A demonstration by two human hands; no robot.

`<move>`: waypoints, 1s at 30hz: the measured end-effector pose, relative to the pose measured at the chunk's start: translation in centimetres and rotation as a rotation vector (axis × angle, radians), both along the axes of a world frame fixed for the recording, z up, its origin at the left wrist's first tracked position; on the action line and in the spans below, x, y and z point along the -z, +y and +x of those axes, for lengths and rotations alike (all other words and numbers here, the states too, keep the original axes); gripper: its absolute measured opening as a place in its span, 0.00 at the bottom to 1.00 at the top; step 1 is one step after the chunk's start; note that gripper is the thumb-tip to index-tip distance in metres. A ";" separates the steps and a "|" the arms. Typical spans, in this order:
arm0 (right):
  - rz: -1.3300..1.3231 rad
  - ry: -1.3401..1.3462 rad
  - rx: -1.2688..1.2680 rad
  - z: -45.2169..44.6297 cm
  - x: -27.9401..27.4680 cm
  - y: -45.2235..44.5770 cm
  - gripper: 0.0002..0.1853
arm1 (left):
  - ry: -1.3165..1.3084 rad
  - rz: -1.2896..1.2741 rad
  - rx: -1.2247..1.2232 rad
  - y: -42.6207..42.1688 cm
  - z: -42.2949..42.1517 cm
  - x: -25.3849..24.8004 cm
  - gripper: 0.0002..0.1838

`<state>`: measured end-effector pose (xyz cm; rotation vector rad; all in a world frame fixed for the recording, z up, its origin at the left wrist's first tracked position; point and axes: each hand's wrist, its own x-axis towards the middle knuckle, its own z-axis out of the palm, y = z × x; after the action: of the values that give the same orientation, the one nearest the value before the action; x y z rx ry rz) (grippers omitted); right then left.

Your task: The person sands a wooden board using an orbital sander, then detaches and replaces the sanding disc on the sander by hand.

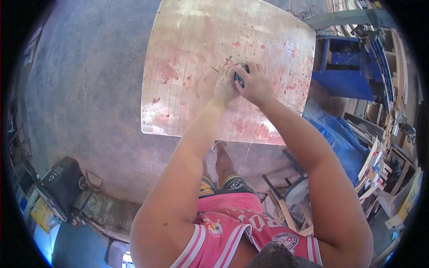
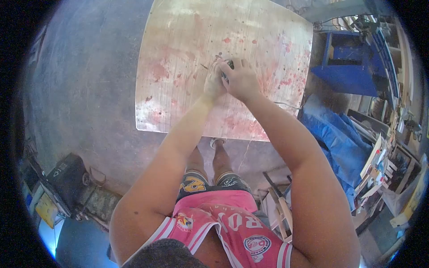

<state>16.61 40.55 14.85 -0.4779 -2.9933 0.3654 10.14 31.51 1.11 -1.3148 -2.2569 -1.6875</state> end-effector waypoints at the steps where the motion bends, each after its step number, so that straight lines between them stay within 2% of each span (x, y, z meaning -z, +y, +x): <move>1: 0.002 0.005 0.007 0.0 0.2 0.1 0.17 | -0.085 -0.021 0.037 0.4 -0.5 0.3 0.28; 3: 0.023 -0.013 0.017 -1.7 0.6 1.5 0.19 | -0.178 -0.049 0.079 1.2 -1.7 0.3 0.27; 5: 0.069 -0.017 0.026 -4.6 1.0 3.4 0.21 | -0.275 -0.133 0.083 2.9 -4.6 -2.2 0.27; 7: 0.085 -0.017 0.031 -7.2 1.4 4.7 0.21 | -0.490 -0.235 0.093 4.1 -7.3 -2.6 0.29; 8: 0.117 -0.025 0.055 -8.6 1.2 5.1 0.20 | -0.491 -0.239 0.098 4.7 -8.0 -1.5 0.29; 10: 0.144 -0.023 0.077 -9.1 1.4 5.0 0.20 | -0.168 -0.227 -0.075 5.3 -9.1 -0.5 0.27; 14: 0.096 0.012 0.036 -6.3 1.4 3.3 0.18 | -0.171 -0.311 -0.028 3.1 -5.8 1.1 0.29; 17: -0.011 -0.051 0.029 -1.3 0.7 1.2 0.19 | -1.524 0.543 0.251 2.7 -0.9 6.4 0.31; 18: -0.031 -0.071 0.040 0.3 0.4 0.6 0.20 | -1.510 0.543 0.232 1.8 -0.5 4.7 0.31; 20: -0.057 -0.088 0.039 1.2 0.3 0.7 0.21 | -0.001 -0.085 0.043 0.0 1.0 -0.2 0.28; 25: 0.126 -0.022 0.029 -1.6 1.4 3.2 0.22 | -0.052 -0.052 -0.020 2.9 -1.7 -1.0 0.31; 30: 0.086 -0.075 0.091 -5.8 0.8 1.9 0.23 | -0.032 -0.048 -0.075 1.8 -4.6 0.2 0.31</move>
<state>10.83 42.42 14.02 -0.6295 -3.0306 0.2144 5.55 33.30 0.89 -1.2032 -2.3476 -1.6519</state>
